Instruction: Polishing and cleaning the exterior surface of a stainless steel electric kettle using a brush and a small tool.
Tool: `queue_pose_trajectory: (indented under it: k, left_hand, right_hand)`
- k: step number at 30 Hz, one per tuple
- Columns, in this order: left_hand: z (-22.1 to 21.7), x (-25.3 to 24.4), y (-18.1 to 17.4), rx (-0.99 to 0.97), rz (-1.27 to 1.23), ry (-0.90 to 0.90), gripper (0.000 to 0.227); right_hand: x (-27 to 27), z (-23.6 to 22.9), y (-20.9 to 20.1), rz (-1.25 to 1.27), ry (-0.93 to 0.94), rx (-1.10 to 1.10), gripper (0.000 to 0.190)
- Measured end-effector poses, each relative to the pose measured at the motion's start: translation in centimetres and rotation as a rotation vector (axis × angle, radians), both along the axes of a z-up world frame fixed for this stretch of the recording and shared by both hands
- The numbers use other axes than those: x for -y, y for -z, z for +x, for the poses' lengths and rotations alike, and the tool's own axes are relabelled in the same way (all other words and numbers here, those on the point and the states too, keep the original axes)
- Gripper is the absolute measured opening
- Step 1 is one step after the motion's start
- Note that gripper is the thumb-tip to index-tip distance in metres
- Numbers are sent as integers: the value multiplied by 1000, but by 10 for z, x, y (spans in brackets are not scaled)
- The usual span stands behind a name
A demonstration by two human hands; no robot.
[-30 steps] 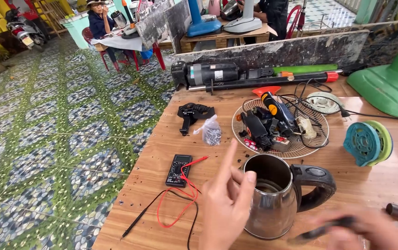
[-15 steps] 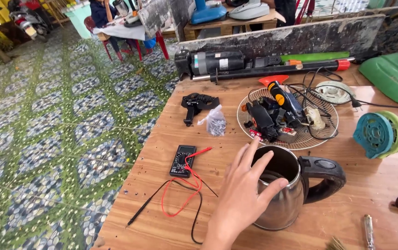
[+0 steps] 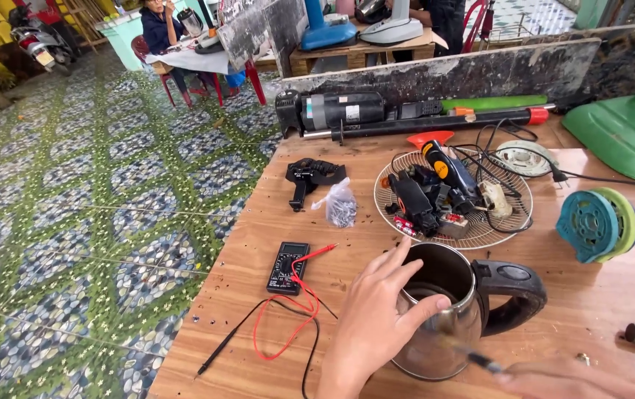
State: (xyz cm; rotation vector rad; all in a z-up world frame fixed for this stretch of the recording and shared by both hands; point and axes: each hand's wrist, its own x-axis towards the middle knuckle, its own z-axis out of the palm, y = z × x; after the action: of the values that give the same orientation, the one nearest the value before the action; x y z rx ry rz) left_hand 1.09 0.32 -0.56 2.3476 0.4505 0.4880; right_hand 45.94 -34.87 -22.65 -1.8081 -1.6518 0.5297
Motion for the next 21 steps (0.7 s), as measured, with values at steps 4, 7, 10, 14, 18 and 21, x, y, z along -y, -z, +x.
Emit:
queue_pose_trajectory:
  k: [4,7,10,14,18,21]
  left_hand:
    - [0,0,1,4,-15,-8,75]
    - [-1,1,0,5,-14,-9,77]
    - [-1,0,1,0,-10,-22,75]
    - [0,0,4,41,-8,-13,74]
    - [2,-2,12,73,-2,-10,72]
    - [3,-3,7,29,-20,-28,74]
  right_hand:
    - [-80,-196,-102,74,-1,154,47]
    - [-124,-293,-153,127,7,275,47]
    - [-131,-327,-169,158,58,401,50]
    - [-155,-305,-99,127,-188,655,40]
    - [-140,-337,-164,438,241,745,38]
    - [-153,-326,-144,468,103,675,22]
